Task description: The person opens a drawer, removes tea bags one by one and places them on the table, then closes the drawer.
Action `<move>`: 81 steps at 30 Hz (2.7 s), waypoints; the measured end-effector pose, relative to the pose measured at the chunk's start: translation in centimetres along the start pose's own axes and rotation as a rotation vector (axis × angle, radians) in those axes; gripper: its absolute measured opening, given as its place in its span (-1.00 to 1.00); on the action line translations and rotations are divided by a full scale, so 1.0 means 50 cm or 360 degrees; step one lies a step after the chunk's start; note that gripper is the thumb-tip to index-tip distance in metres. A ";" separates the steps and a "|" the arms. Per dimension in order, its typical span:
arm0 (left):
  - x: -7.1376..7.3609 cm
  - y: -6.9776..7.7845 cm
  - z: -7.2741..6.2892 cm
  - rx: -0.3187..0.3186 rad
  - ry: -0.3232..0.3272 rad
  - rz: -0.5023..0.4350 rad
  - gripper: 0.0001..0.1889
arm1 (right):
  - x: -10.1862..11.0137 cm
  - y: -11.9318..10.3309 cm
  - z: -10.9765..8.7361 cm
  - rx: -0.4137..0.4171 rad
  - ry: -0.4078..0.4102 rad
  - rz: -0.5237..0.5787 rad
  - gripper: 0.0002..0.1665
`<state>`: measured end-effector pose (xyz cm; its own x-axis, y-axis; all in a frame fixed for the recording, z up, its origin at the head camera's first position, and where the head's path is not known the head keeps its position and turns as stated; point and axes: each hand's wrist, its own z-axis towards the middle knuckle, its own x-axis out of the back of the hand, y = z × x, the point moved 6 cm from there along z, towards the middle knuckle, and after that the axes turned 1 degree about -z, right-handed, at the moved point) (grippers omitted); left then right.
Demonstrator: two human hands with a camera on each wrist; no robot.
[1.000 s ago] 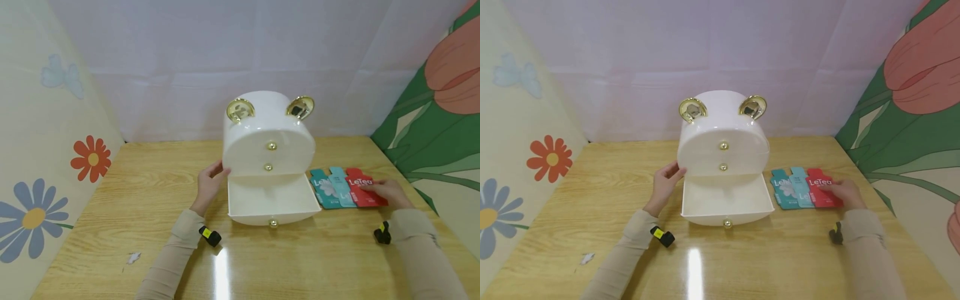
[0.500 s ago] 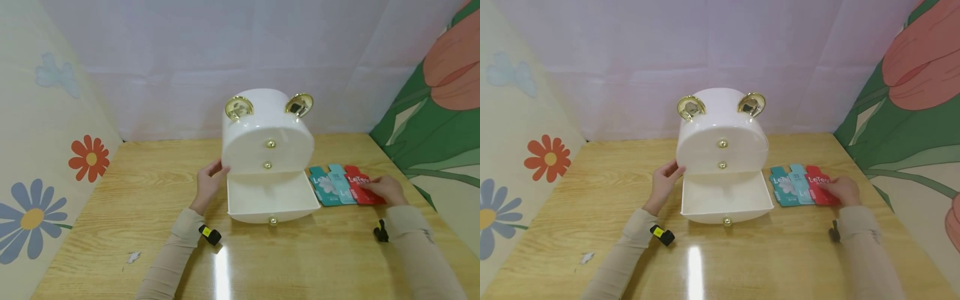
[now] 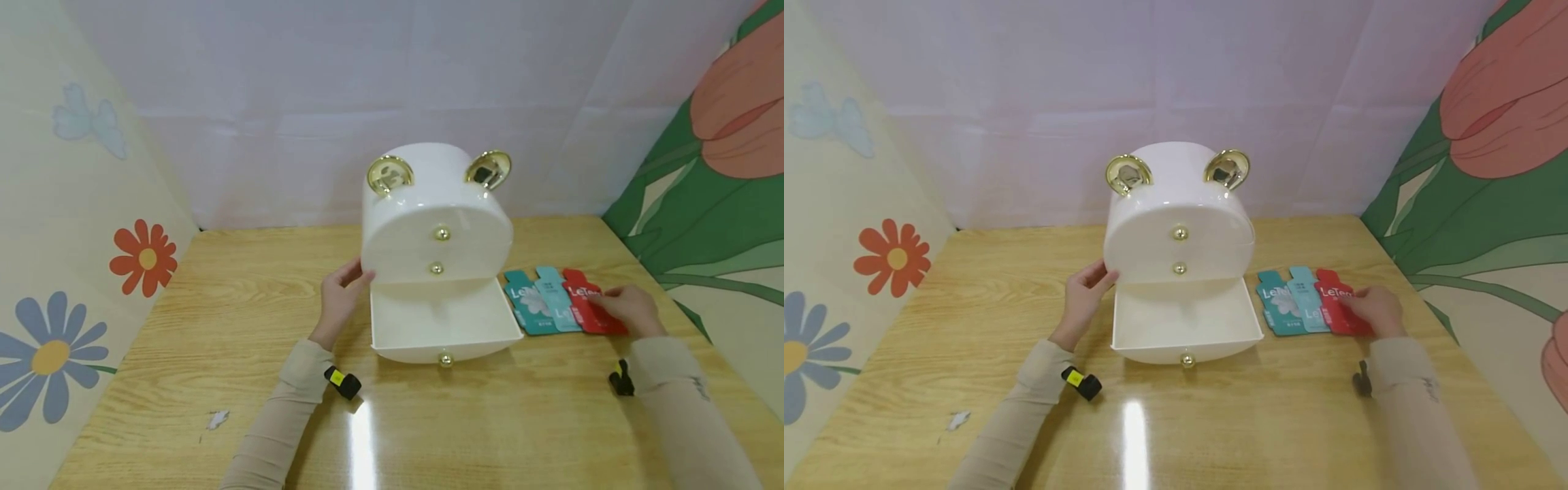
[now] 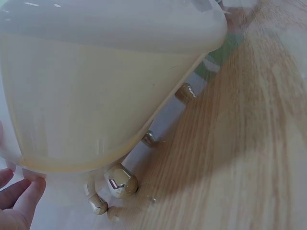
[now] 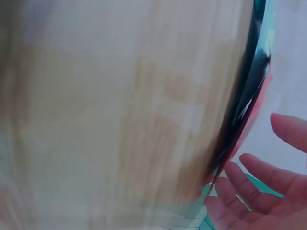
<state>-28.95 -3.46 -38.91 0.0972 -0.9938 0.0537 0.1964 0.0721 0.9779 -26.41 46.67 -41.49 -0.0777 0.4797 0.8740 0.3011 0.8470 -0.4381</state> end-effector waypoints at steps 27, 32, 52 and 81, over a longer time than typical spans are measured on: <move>-0.001 0.073 -0.030 -0.0013 -0.0011 0.0025 -0.62 | 0.021 -0.107 -0.067 0.0308 0.0487 0.0126 -0.42; -0.002 0.073 -0.030 -0.0022 -0.0016 0.0029 -0.62 | 0.026 -0.143 -0.088 0.0435 0.0611 0.0142 -0.52; -0.003 0.065 -0.029 -0.0004 -0.0027 0.0028 -0.61 | 0.025 -0.283 -0.173 0.0828 0.0709 0.0253 -0.66; -0.001 0.069 -0.032 -0.0009 -0.0018 0.0023 -0.62 | -0.021 -0.427 -0.290 0.1277 0.0616 0.0325 -0.76</move>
<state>-26.74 -3.02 -35.87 0.0890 -0.9935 0.0703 0.2008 0.0870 0.9758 -18.99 24.79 -30.00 0.2724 0.6502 0.7093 -0.4885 0.7285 -0.4803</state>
